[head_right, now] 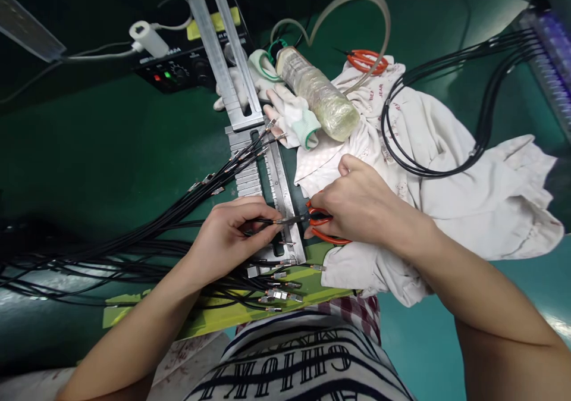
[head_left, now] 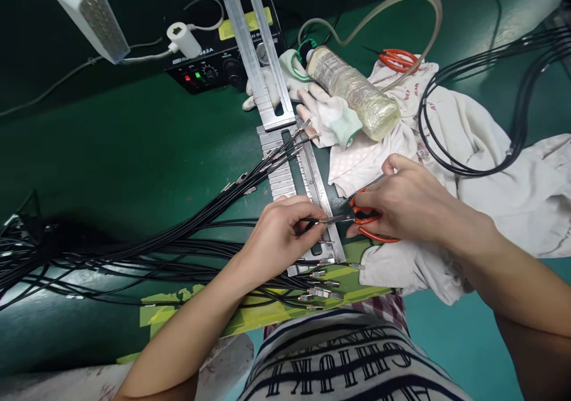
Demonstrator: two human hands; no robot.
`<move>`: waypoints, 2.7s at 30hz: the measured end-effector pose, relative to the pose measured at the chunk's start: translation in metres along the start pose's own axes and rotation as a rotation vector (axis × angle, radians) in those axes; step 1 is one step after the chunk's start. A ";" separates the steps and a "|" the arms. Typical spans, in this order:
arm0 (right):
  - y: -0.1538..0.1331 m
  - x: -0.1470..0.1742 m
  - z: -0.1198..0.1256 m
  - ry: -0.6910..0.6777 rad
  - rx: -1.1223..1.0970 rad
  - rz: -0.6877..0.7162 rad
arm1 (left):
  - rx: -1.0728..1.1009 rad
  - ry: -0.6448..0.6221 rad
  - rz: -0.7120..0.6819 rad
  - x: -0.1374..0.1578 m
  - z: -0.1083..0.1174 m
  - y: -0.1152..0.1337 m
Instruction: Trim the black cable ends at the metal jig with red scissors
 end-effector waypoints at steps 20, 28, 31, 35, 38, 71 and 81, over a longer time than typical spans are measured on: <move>0.001 -0.005 -0.004 -0.012 -0.144 0.038 | 0.003 0.031 -0.069 0.003 0.003 0.002; 0.004 -0.008 -0.009 -0.028 -0.332 0.075 | 0.015 0.012 -0.119 0.004 0.006 0.007; 0.001 -0.009 -0.009 -0.016 -0.380 0.129 | 0.041 -0.010 -0.110 0.003 0.007 0.008; -0.003 -0.008 -0.006 0.003 -0.362 0.164 | 0.058 -0.031 -0.087 0.003 0.006 0.008; -0.004 -0.006 -0.002 0.031 -0.288 0.147 | 0.064 -0.048 -0.075 0.003 0.003 0.006; -0.012 -0.008 -0.006 0.003 -0.073 0.081 | 0.281 -0.109 0.039 0.001 0.000 -0.004; 0.013 0.000 0.013 0.296 -0.456 0.106 | 0.410 0.027 0.037 0.002 0.008 -0.012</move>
Point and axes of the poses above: each hand's wrist, its own x-axis away from the middle knuckle, its own z-axis out of the back of the hand, y = z × x, the point moved 10 cm from there along -x, towards the middle knuckle, and after that the axes turned 9 degrees about -y, right-handed, at the moved point
